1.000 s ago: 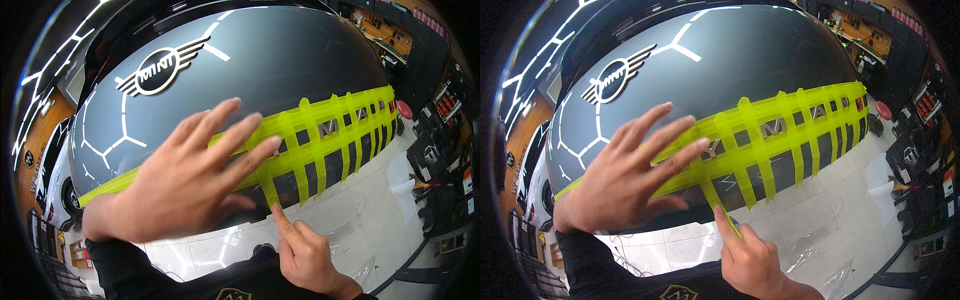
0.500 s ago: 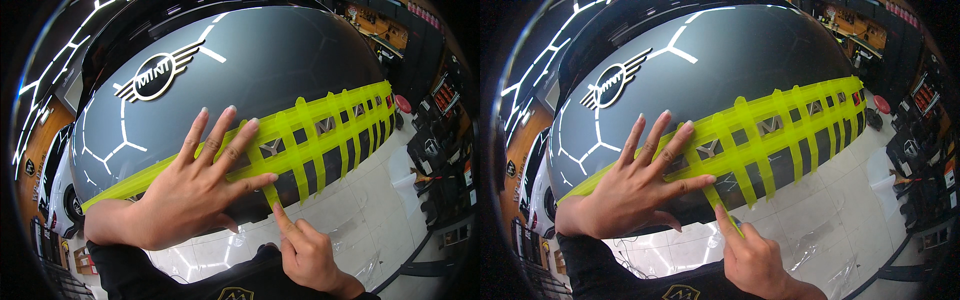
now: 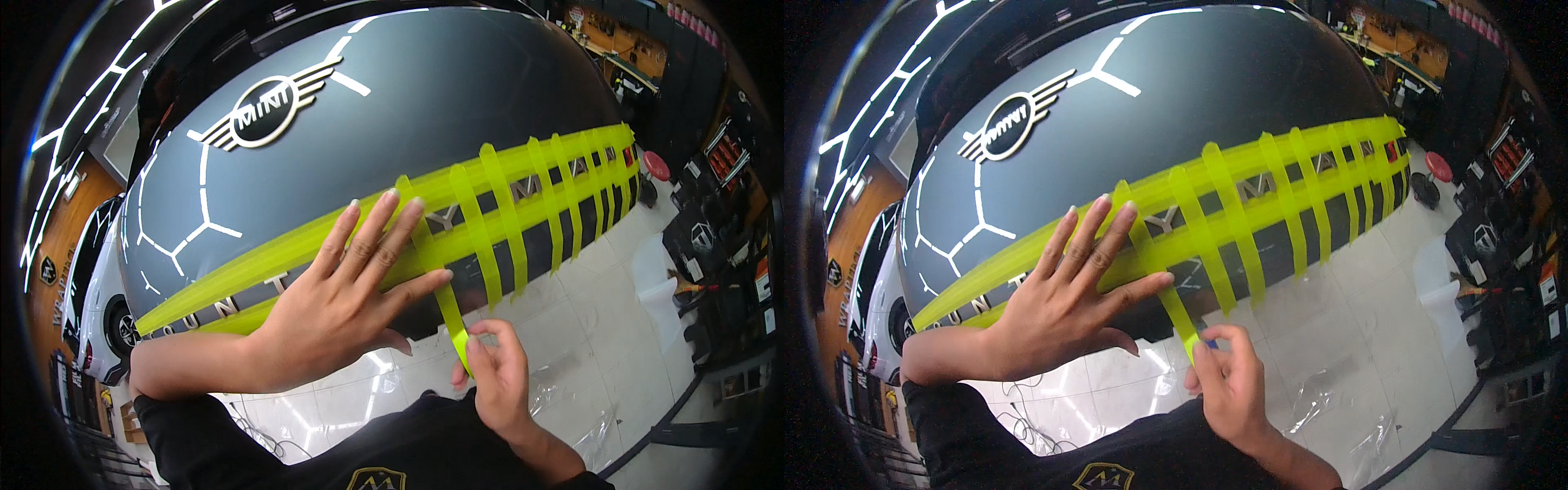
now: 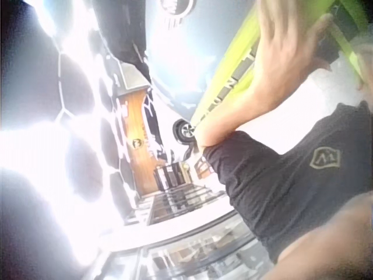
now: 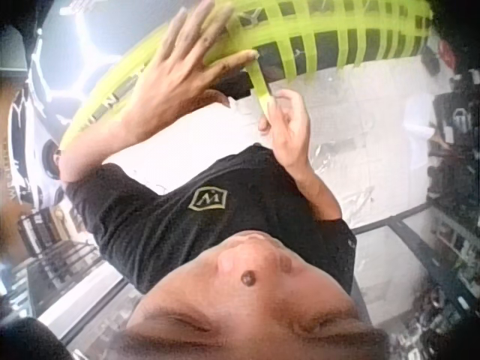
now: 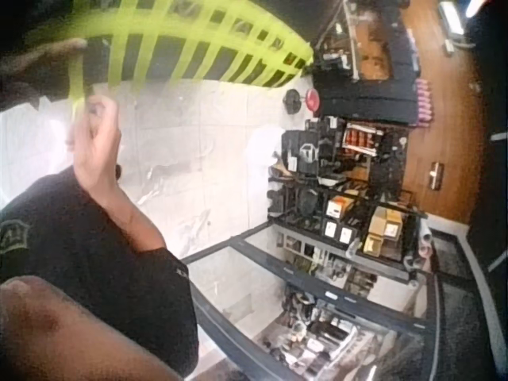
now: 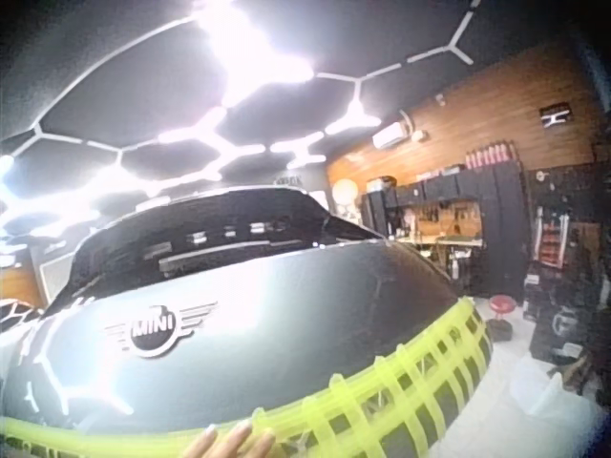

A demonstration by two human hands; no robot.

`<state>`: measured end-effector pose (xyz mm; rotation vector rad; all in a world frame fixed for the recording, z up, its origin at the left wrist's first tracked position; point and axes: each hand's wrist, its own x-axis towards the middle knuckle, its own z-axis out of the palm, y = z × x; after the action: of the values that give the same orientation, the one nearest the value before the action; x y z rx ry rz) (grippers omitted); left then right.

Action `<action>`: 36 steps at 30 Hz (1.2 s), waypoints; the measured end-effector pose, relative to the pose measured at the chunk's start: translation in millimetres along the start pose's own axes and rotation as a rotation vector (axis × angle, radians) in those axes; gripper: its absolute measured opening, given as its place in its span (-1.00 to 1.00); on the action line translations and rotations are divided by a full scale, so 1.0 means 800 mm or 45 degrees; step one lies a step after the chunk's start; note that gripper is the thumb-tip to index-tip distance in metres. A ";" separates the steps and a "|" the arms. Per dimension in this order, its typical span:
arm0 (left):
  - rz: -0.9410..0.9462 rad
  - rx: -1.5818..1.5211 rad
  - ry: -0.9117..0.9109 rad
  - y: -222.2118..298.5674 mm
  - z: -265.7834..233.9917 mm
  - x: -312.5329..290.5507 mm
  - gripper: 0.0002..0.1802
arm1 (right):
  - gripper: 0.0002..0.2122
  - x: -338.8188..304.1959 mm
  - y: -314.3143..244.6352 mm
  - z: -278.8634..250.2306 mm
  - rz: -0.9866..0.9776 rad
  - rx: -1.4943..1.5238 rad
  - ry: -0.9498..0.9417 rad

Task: The person applies strips of bright yellow tape vertically across the rear of a dark grey car, covering the 'COUNTRYMAN' lettering. They repeatedly tear tape from a roll and smooth it onto the vehicle's surface, creating a grid-like pattern over the text.

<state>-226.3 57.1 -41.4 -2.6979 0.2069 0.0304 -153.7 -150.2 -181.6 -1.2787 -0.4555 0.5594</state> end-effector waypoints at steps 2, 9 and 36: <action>-0.007 0.039 0.012 0.013 0.010 -0.007 0.21 | -0.73 0.010 -0.003 -0.006 0.132 -0.024 -0.129; 0.124 0.001 0.018 0.044 0.031 -0.014 0.11 | -0.68 0.026 0.014 0.001 0.057 0.106 -0.203; 0.184 -0.041 0.269 0.094 0.076 -0.034 -0.24 | -0.73 -0.025 0.175 -0.040 0.365 0.141 0.225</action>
<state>-263.7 19.1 -126.5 -2.7107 0.4690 -0.2110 -168.9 -160.3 -325.2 -1.2818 -0.0919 0.6947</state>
